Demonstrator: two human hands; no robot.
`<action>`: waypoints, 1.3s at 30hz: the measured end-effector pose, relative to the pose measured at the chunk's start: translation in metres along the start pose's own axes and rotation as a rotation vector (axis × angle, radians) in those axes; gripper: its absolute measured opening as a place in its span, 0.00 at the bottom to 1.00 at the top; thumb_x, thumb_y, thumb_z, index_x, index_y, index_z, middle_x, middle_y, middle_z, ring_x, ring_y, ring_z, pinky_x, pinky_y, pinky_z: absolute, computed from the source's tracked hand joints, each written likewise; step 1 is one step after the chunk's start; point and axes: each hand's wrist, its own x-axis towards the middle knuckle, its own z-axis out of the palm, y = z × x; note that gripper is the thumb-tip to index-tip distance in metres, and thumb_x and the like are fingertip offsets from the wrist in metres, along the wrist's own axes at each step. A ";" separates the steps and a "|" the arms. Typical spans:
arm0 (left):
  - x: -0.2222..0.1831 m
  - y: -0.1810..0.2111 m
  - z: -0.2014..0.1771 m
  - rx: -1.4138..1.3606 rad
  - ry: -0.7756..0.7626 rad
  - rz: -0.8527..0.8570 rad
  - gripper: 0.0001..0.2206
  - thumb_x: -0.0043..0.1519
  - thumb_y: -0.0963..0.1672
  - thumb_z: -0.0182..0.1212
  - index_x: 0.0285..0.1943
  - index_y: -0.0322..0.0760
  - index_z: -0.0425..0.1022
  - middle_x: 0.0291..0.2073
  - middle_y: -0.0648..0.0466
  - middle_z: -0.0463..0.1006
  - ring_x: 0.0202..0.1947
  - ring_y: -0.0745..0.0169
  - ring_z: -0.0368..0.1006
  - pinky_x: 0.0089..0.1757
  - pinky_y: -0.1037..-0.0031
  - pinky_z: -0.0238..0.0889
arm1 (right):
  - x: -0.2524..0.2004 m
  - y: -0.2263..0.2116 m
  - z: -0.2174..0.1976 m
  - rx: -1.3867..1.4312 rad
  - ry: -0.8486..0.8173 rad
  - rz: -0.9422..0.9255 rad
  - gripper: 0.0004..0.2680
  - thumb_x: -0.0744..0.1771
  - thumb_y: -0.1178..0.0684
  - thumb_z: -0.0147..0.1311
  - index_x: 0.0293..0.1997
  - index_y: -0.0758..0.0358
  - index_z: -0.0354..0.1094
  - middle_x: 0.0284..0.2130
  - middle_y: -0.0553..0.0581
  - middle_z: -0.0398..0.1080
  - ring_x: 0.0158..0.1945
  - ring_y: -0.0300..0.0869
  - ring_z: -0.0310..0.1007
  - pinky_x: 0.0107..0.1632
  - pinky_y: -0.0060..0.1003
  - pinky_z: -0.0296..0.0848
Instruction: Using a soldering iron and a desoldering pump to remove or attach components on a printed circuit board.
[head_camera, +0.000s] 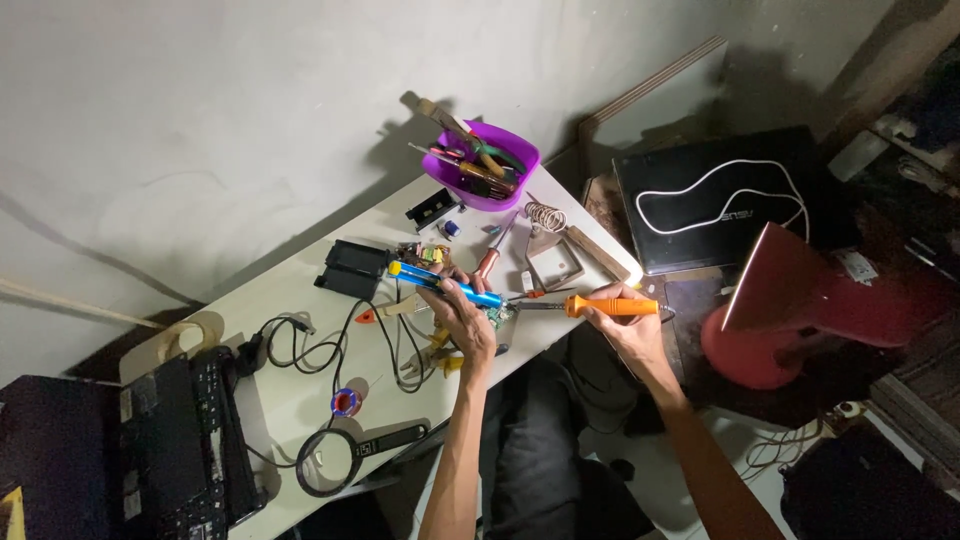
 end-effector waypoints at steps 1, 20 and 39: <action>0.000 0.002 -0.001 0.000 0.000 0.000 0.13 0.76 0.46 0.38 0.65 0.36 0.54 0.41 0.51 0.62 0.33 0.70 0.64 0.39 0.76 0.71 | 0.000 -0.001 0.000 0.000 0.000 0.000 0.11 0.61 0.59 0.70 0.42 0.72 0.76 0.25 0.57 0.71 0.27 0.31 0.68 0.32 0.22 0.73; 0.008 -0.022 -0.013 -0.353 -0.058 -0.147 0.16 0.73 0.56 0.39 0.52 0.44 0.57 0.28 0.61 0.59 0.20 0.74 0.59 0.28 0.80 0.62 | 0.002 0.002 0.004 -0.028 0.015 -0.022 0.11 0.60 0.59 0.71 0.42 0.71 0.77 0.24 0.56 0.72 0.27 0.33 0.67 0.32 0.24 0.72; 0.063 0.131 -0.163 -0.787 -0.261 -0.678 0.39 0.53 0.71 0.30 0.05 0.43 0.50 0.03 0.59 0.45 0.09 0.69 0.37 0.21 0.73 0.30 | -0.011 0.007 0.012 0.011 0.171 0.026 0.07 0.62 0.55 0.62 0.39 0.64 0.71 0.34 0.57 0.74 0.40 0.39 0.73 0.48 0.31 0.70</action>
